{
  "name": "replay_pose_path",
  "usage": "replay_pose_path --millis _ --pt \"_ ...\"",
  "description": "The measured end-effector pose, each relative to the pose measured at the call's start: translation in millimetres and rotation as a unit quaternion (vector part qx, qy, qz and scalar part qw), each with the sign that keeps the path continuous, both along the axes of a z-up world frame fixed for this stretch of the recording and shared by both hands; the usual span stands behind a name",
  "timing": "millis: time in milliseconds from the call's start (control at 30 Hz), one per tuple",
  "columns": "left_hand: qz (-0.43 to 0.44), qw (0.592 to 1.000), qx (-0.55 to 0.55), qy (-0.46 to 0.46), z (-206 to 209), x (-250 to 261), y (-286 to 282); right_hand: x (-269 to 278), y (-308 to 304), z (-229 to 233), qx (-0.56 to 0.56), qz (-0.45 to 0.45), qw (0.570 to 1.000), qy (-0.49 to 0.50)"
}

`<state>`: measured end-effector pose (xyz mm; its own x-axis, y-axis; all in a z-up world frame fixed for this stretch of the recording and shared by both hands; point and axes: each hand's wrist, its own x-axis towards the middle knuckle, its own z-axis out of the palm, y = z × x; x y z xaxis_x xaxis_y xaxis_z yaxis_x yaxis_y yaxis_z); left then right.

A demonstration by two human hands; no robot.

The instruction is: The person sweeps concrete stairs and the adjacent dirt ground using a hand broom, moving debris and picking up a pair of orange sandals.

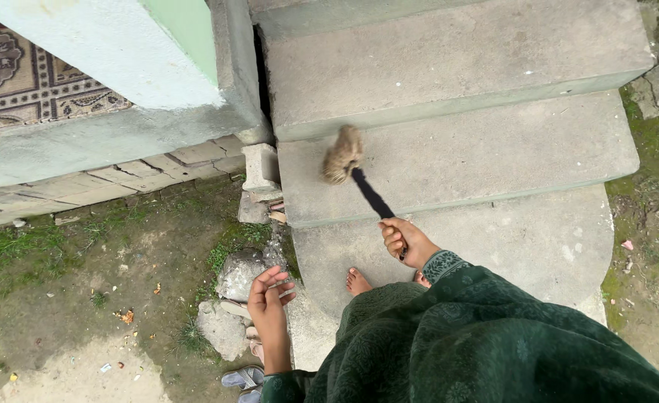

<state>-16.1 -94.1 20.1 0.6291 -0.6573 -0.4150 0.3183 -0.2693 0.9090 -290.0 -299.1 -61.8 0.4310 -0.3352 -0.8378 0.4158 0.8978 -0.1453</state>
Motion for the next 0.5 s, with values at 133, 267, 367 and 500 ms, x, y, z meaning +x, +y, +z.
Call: replay_pose_path --millis 133,267,367,500 --pt "-0.006 1.000 -0.002 0.000 5 3 -2 -7 8 -25 0.011 0.034 0.999 0.023" --pt "-0.003 1.000 0.013 -0.018 3 7 12 -53 -3 -53 0.064 -0.065 0.996 0.020" --pt "0.005 0.999 0.028 -0.018 -4 7 22 -81 -13 -42 0.050 -0.105 0.992 0.057" --pt "-0.001 1.000 0.024 0.007 -12 0 23 -60 -18 -11 0.025 -0.104 0.991 0.076"
